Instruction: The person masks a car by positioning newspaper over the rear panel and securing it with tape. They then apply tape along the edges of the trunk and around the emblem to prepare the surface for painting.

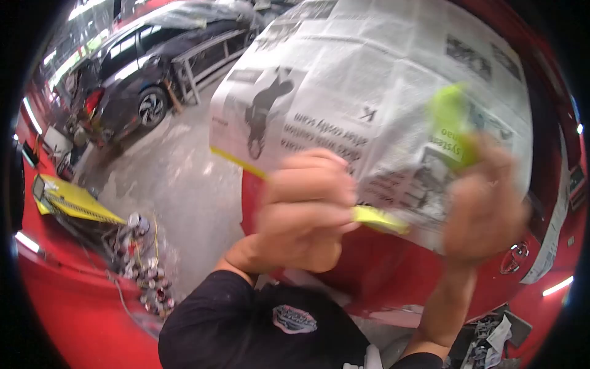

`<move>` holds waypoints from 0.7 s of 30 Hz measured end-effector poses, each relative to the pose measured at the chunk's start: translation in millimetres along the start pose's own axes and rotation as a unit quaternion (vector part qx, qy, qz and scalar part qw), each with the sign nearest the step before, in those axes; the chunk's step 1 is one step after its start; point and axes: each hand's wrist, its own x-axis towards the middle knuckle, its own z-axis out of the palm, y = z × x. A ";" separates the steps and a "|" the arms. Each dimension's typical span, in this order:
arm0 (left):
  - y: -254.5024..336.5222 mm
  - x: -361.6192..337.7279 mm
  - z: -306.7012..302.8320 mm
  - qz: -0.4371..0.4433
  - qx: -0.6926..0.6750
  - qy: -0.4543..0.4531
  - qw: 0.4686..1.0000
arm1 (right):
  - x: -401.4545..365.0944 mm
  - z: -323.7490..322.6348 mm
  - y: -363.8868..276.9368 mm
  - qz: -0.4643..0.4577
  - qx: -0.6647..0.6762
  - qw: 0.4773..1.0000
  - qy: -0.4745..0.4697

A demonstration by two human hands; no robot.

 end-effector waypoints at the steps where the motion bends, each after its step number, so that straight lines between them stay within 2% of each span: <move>1: 4.6 1.3 -23.9 0.022 0.013 0.055 0.998 | 12.4 -9.9 51.4 0.022 -0.073 0.997 0.011; 2: 3.9 0.4 -43.0 0.050 0.026 0.108 0.993 | 26.5 -6.2 71.2 0.227 0.144 0.959 0.093; 3: -0.8 -4.0 -54.1 0.029 0.061 0.197 0.978 | 22.0 -18.4 100.3 0.181 0.091 0.979 0.036; 5: -15.3 -15.5 -96.6 -0.042 0.152 0.217 0.963 | 14.9 4.6 79.6 0.118 0.063 0.991 -0.006; 7: -49.1 -42.4 -125.6 -0.101 0.151 0.290 0.940 | 5.6 36.8 -6.6 0.116 0.051 0.991 -0.052; 8: -60.7 -58.4 -146.8 -0.156 0.190 0.257 0.935 | 4.8 52.8 -36.2 0.099 0.036 0.991 -0.081; 10: -71.2 -90.3 -174.4 -0.283 0.192 0.251 0.906 | -1.8 82.3 -49.1 -0.143 0.050 0.983 -0.108; 11: -74.2 -109.8 -181.9 -0.286 0.202 0.253 0.902 | -3.3 95.0 -57.8 -0.143 0.061 0.981 -0.113; 12: -76.2 -132.0 -183.6 -0.369 0.075 0.290 0.880 | -4.5 106.8 -66.9 -0.207 0.044 0.967 -0.141; 13: -73.9 -147.2 -182.0 -0.440 -0.054 0.324 0.836 | -6.8 116.0 -75.4 -0.271 0.027 0.947 -0.169; 15: -65.5 -157.3 -170.5 -0.498 -0.122 0.343 0.787 | -10.1 128.5 -87.0 -0.294 0.021 0.935 -0.199; 19: -71.3 -149.2 -162.1 -0.467 -0.191 0.321 0.801 | -9.1 134.4 -93.8 -0.322 -0.015 0.921 -0.219; 21: -78.7 -138.0 -162.8 -0.448 -0.247 0.349 0.785 | -9.2 139.8 -97.3 -0.328 -0.020 0.920 -0.215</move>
